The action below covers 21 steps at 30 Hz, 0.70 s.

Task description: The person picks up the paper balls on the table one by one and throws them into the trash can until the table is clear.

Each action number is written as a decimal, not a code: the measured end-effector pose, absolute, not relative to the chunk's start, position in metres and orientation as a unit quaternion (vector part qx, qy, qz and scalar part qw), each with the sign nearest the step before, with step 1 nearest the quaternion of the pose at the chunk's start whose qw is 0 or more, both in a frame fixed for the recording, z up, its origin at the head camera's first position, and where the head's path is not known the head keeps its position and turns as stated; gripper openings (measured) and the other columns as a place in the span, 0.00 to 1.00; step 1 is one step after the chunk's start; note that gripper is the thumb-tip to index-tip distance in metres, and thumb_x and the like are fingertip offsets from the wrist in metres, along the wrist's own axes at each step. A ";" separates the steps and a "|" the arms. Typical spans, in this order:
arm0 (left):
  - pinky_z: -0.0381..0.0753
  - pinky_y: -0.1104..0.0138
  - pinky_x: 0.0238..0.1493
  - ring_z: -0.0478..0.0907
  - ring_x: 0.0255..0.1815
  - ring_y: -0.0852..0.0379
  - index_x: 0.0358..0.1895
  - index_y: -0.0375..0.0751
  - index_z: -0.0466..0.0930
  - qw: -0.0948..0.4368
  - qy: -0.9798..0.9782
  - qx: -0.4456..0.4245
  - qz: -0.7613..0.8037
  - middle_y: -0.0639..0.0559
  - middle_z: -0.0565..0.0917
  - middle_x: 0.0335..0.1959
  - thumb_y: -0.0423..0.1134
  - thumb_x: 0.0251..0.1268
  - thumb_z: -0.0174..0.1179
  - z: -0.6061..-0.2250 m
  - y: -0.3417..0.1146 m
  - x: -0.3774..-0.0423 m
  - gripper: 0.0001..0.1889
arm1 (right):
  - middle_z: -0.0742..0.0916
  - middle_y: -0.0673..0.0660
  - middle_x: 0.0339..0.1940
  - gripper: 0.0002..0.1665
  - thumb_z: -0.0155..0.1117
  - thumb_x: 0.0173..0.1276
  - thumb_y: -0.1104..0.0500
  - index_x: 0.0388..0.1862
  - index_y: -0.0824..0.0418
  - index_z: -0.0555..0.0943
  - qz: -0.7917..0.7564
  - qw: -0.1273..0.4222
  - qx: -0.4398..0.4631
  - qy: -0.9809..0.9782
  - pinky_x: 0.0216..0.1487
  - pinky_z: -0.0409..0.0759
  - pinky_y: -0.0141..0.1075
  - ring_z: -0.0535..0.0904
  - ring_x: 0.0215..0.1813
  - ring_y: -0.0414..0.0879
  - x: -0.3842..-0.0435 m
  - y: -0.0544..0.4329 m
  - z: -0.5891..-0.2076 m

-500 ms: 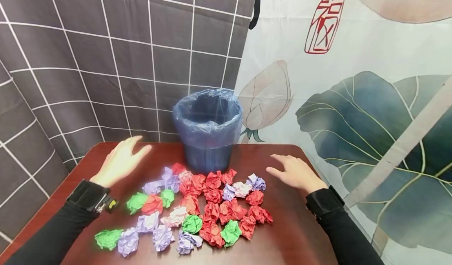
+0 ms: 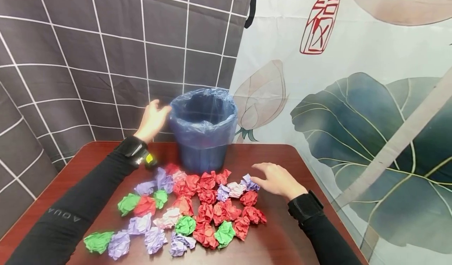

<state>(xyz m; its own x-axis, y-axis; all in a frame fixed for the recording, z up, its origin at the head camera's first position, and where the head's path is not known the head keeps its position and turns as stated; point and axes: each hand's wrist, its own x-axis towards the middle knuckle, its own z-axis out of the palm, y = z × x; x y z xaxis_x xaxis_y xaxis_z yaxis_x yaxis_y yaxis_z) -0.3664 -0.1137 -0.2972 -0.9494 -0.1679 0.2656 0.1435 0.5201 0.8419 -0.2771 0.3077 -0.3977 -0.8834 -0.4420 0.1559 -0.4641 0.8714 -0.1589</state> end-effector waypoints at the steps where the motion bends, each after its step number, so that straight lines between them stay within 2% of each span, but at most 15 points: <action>1: 0.59 0.52 0.76 0.61 0.76 0.38 0.77 0.32 0.55 0.151 -0.855 0.013 -0.495 0.30 0.63 0.75 0.52 0.69 0.52 -0.295 -0.111 -0.372 0.40 | 0.84 0.59 0.62 0.31 0.66 0.69 0.42 0.65 0.58 0.80 0.100 0.053 0.236 -0.965 0.65 0.75 0.58 0.79 0.66 0.58 -0.277 0.305 -0.400; 5: 0.58 0.54 0.77 0.59 0.78 0.40 0.77 0.32 0.54 0.107 -0.855 0.023 -0.508 0.34 0.62 0.77 0.48 0.66 0.50 -0.292 -0.105 -0.387 0.39 | 0.83 0.59 0.64 0.33 0.67 0.68 0.44 0.67 0.58 0.78 0.107 0.039 0.245 -0.963 0.67 0.74 0.57 0.77 0.67 0.57 -0.277 0.293 -0.413; 8: 0.61 0.54 0.75 0.63 0.75 0.40 0.72 0.30 0.63 0.095 -0.852 0.019 -0.515 0.35 0.67 0.74 0.41 0.60 0.50 -0.293 -0.105 -0.393 0.35 | 0.82 0.59 0.66 0.35 0.68 0.67 0.44 0.69 0.57 0.76 0.109 0.026 0.252 -0.961 0.67 0.73 0.57 0.76 0.69 0.57 -0.279 0.287 -0.420; 11: 0.67 0.52 0.70 0.70 0.67 0.38 0.59 0.27 0.73 0.100 -0.858 0.009 -0.504 0.33 0.75 0.66 0.35 0.55 0.48 -0.295 -0.106 -0.396 0.26 | 0.80 0.60 0.67 0.36 0.69 0.66 0.47 0.71 0.56 0.74 0.108 0.014 0.254 -0.961 0.67 0.74 0.57 0.76 0.69 0.57 -0.282 0.283 -0.425; 13: 0.69 0.51 0.66 0.72 0.60 0.37 0.49 0.27 0.75 0.105 -0.863 0.003 -0.493 0.32 0.78 0.59 0.34 0.55 0.46 -0.294 -0.106 -0.397 0.20 | 0.80 0.61 0.68 0.36 0.70 0.65 0.50 0.71 0.56 0.74 0.105 0.008 0.252 -0.962 0.66 0.74 0.57 0.76 0.68 0.58 -0.286 0.283 -0.428; 15: 0.71 0.50 0.64 0.73 0.56 0.38 0.44 0.28 0.74 0.105 -0.870 -0.005 -0.482 0.32 0.79 0.56 0.34 0.56 0.45 -0.292 -0.105 -0.398 0.16 | 0.80 0.62 0.68 0.36 0.70 0.64 0.52 0.72 0.54 0.74 0.105 0.000 0.246 -0.964 0.65 0.75 0.57 0.76 0.67 0.58 -0.289 0.284 -0.430; 18: 0.71 0.50 0.63 0.73 0.56 0.38 0.47 0.25 0.75 0.097 -0.879 -0.019 -0.467 0.31 0.79 0.56 0.34 0.57 0.44 -0.288 -0.101 -0.397 0.19 | 0.80 0.63 0.66 0.35 0.70 0.65 0.54 0.71 0.55 0.74 0.107 -0.012 0.244 -0.964 0.64 0.76 0.57 0.77 0.66 0.59 -0.295 0.287 -0.435; 21: 0.70 0.50 0.67 0.73 0.62 0.37 0.58 0.24 0.74 0.089 -0.889 -0.036 -0.447 0.31 0.77 0.61 0.33 0.59 0.43 -0.284 -0.095 -0.397 0.25 | 0.83 0.62 0.62 0.31 0.69 0.66 0.54 0.68 0.57 0.77 0.111 -0.020 0.245 -0.963 0.63 0.77 0.56 0.79 0.62 0.58 -0.299 0.292 -0.440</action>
